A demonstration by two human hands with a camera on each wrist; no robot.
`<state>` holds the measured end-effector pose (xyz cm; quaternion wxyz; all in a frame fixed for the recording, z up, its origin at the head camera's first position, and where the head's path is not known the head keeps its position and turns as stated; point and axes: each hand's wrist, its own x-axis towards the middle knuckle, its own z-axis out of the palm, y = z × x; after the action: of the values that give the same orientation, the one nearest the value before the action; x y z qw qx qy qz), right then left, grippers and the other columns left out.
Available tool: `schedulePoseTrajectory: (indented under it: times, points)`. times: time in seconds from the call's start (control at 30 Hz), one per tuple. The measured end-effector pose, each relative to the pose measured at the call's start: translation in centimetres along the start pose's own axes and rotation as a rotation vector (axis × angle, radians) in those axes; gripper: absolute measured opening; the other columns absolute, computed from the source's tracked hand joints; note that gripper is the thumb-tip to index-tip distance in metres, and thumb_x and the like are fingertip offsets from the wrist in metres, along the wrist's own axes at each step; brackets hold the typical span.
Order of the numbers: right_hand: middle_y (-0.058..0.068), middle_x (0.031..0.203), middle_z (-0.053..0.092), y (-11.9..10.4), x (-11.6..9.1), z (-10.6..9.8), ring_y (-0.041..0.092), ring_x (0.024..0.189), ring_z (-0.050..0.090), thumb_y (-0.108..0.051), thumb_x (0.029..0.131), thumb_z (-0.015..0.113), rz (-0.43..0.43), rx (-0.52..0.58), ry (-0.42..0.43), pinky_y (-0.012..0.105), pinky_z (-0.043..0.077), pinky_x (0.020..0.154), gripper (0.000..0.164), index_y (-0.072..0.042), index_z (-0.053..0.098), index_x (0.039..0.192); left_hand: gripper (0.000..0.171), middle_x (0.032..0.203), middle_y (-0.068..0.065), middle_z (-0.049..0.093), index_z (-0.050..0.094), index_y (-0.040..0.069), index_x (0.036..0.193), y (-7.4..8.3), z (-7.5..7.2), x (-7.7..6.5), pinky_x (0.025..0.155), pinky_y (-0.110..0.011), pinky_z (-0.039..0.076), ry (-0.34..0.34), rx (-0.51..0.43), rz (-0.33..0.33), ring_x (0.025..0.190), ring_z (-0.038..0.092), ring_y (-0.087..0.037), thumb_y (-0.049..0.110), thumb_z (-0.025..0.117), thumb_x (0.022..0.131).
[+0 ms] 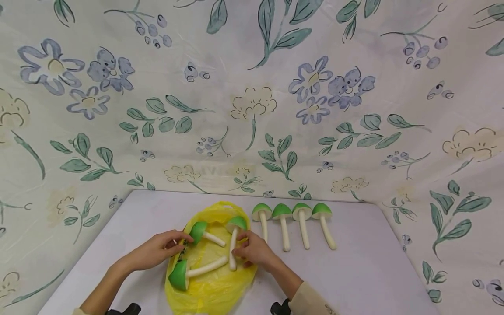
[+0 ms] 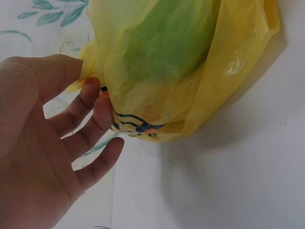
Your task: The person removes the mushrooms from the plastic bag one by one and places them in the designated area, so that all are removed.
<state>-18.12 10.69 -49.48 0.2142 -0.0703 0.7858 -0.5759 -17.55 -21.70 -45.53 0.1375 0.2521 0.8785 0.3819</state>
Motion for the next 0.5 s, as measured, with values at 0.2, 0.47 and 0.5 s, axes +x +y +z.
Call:
schedulePoseTrajectory:
  times: [0.2, 0.47, 0.5]
  points:
    - [0.011, 0.094, 0.06, 0.22, 0.06, 0.4, 0.021, 0.08, 0.059, -0.013, 0.088, 0.077, 0.004, 0.006, 0.001, 0.033, 0.057, 0.059, 0.048, -0.002, 0.052, 0.128, 0.023, 0.125, -0.005, 0.064, 0.067, 0.018, 0.124, -0.06, 0.11, 0.02, 0.081, -0.027, 0.048, 0.001, 0.013, -0.013, 0.101, 0.054, -0.016, 0.017, 0.057, 0.103]
    - [0.011, 0.096, 0.061, 0.06, 0.17, 0.52, 0.021, 0.08, 0.06, -0.014, 0.089, 0.076, 0.012, -0.01, 0.002, 0.035, 0.057, 0.058, 0.051, -0.003, 0.05, 0.132, 0.023, 0.124, -0.007, 0.064, 0.067, 0.016, 0.124, -0.02, 0.08, 0.12, 0.078, -0.026, 0.048, -0.002, -0.001, -0.02, 0.097, 0.053, -0.016, 0.016, 0.057, 0.103]
    - [0.011, 0.096, 0.061, 0.01, 0.21, 0.5, 0.022, 0.08, 0.061, -0.015, 0.089, 0.076, 0.014, -0.015, 0.006, 0.035, 0.057, 0.058, 0.052, -0.003, 0.05, 0.133, 0.023, 0.124, -0.008, 0.064, 0.067, 0.016, 0.124, -0.01, 0.06, 0.13, 0.078, -0.026, 0.048, -0.003, -0.003, -0.019, 0.097, 0.053, -0.017, 0.016, 0.057, 0.103]
